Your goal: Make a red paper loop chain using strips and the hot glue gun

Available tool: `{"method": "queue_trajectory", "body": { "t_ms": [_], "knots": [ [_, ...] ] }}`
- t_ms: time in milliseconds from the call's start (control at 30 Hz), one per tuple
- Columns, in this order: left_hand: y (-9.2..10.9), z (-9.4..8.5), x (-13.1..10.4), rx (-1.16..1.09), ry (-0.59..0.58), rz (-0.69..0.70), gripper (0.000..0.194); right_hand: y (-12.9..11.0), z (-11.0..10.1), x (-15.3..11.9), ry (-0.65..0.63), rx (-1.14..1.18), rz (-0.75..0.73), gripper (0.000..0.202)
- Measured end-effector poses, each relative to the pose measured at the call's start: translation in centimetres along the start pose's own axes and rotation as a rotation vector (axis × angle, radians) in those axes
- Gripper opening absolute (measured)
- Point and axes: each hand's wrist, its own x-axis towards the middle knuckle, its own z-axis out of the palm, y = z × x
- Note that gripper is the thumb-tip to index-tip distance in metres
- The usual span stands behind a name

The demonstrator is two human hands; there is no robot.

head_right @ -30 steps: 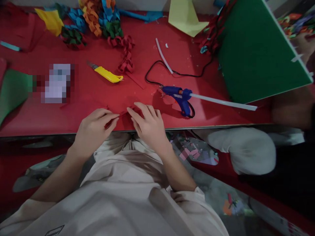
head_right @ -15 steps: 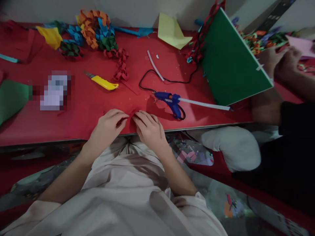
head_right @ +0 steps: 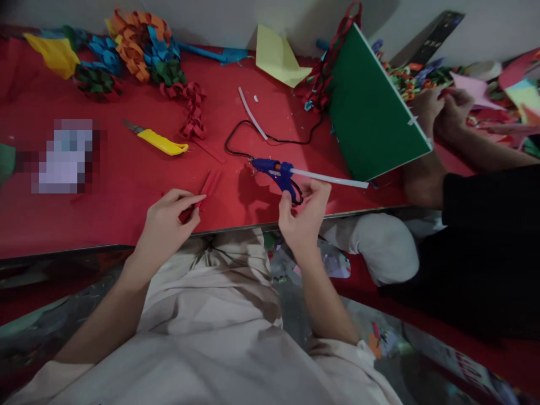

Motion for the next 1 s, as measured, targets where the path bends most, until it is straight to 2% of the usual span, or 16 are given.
{"method": "queue_trajectory", "body": {
  "t_ms": [67, 133, 200, 300, 367, 433, 533, 633, 1000],
  "knots": [
    [0.0, 0.4, 0.2, 0.001, 0.021, 0.013, 0.031, 1.8, -0.2, 2.2, -0.175, -0.054, 0.017, 0.034],
    [0.1, 0.8, 0.4, 0.005, 0.048, 0.016, 0.027, 3.0, 0.3, 4.3, -0.421, -0.068, -0.027, 0.036],
    [0.2, 1.1, 0.4, 0.001, 0.071, 0.011, 0.020, 3.6, 1.1, 5.8, -0.589, -0.025, -0.055, 0.036],
    [0.3, 1.3, 0.2, -0.005, 0.085, 0.003, 0.011, 2.9, 1.5, 6.4, -0.624, 0.008, -0.076, 0.038],
    [0.3, 1.4, 0.1, -0.004, 0.080, -0.007, 0.013, 1.8, 1.0, 5.9, -0.653, 0.021, -0.095, 0.038],
    [0.3, 1.4, 0.1, -0.009, 0.072, -0.014, 0.016, 0.6, 0.2, 5.1, -0.744, 0.075, -0.129, 0.035],
    [0.2, 1.3, 0.1, -0.020, 0.069, -0.010, 0.017, -0.9, -0.6, 4.3, -0.829, 0.120, -0.247, 0.031],
    [0.2, 1.3, 0.1, -0.023, 0.073, -0.002, 0.015, -2.0, -0.5, 4.3, -0.878, 0.072, -0.351, 0.032],
    [0.2, 1.2, 0.1, -0.046, 0.098, 0.002, 0.019, -3.0, 0.2, 4.8, -0.994, -0.082, -0.458, 0.036]
  ]
}}
